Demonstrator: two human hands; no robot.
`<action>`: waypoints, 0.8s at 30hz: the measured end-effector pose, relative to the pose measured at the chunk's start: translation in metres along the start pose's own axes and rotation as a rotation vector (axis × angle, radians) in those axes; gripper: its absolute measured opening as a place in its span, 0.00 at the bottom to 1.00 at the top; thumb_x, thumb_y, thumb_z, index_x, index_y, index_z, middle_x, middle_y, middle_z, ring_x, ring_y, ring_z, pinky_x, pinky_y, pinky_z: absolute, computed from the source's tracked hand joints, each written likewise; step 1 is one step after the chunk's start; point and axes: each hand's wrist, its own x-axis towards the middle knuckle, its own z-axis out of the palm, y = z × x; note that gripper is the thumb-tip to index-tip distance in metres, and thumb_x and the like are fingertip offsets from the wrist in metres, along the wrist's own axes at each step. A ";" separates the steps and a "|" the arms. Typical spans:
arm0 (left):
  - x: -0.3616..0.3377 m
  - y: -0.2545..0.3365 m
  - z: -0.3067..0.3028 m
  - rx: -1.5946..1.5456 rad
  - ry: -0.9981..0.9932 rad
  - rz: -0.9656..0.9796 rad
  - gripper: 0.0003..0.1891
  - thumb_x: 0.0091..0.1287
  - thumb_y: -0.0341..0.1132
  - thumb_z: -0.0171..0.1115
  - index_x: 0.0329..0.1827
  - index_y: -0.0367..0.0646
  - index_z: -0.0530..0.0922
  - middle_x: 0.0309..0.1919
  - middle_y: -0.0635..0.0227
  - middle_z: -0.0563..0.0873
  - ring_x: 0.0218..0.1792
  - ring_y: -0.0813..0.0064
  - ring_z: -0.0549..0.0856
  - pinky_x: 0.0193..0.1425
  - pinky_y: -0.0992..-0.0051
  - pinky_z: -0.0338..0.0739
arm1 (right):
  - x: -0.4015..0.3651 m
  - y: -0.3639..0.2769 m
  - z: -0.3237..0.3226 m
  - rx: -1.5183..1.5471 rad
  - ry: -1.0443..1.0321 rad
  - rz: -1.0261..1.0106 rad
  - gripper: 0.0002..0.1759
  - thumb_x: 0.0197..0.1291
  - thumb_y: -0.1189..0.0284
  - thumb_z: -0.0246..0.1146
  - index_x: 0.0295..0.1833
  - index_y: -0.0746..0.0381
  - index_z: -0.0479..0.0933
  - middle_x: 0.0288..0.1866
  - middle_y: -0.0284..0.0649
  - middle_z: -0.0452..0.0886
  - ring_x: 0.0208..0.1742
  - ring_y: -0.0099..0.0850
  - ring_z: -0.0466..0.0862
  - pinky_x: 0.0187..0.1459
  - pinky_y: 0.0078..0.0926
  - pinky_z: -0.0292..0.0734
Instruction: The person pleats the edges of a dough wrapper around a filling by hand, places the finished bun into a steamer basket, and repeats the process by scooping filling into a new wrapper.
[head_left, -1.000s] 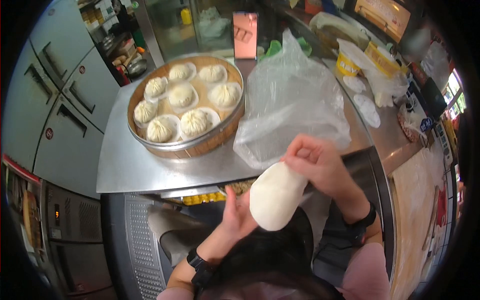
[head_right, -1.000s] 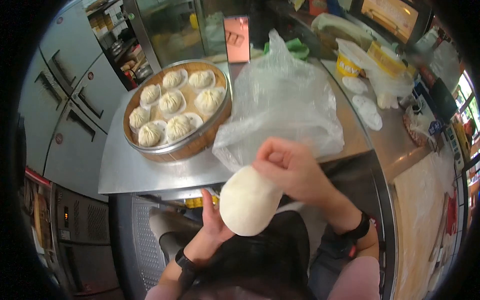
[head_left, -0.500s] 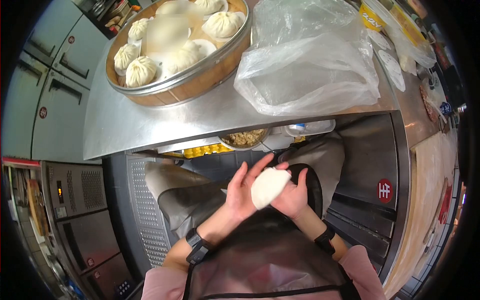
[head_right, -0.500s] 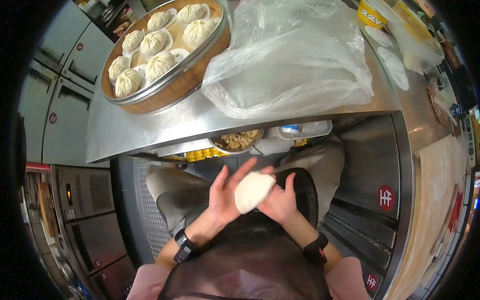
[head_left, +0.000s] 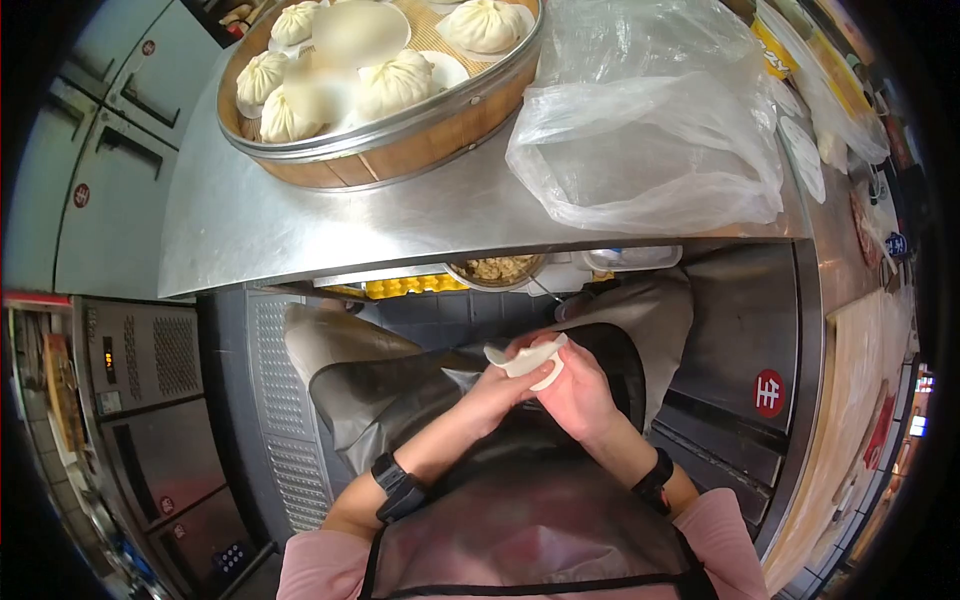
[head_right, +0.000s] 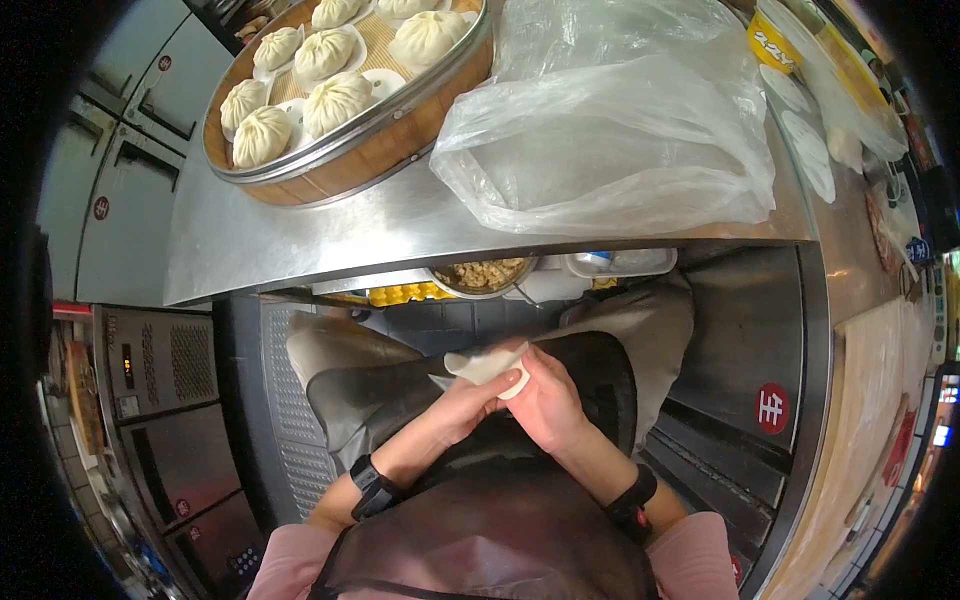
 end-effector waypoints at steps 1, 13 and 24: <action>-0.002 -0.001 -0.002 -0.178 -0.049 -0.236 0.33 0.63 0.33 0.65 0.69 0.42 0.59 0.59 0.65 0.74 0.58 0.73 0.76 0.59 0.70 0.75 | 0.001 -0.001 -0.007 -0.025 0.011 0.042 0.20 0.71 0.64 0.46 0.60 0.66 0.68 0.60 0.45 0.73 0.63 0.37 0.72 0.65 0.38 0.64; 0.016 -0.014 -0.057 -0.075 0.003 -0.188 0.17 0.71 0.34 0.50 0.62 0.43 0.69 0.53 0.64 0.80 0.52 0.73 0.81 0.55 0.74 0.76 | 0.010 -0.028 0.013 -0.319 0.261 0.117 0.20 0.73 0.65 0.46 0.59 0.70 0.68 0.57 0.43 0.76 0.58 0.30 0.76 0.59 0.30 0.71; -0.004 0.021 -0.054 -1.110 -0.251 0.058 0.24 0.72 0.48 0.44 0.70 0.52 0.63 0.72 0.58 0.59 0.71 0.47 0.57 0.71 0.46 0.55 | 0.090 -0.022 -0.019 -2.236 0.124 -0.428 0.21 0.55 0.74 0.62 0.56 0.60 0.71 0.43 0.50 0.77 0.37 0.48 0.82 0.37 0.41 0.78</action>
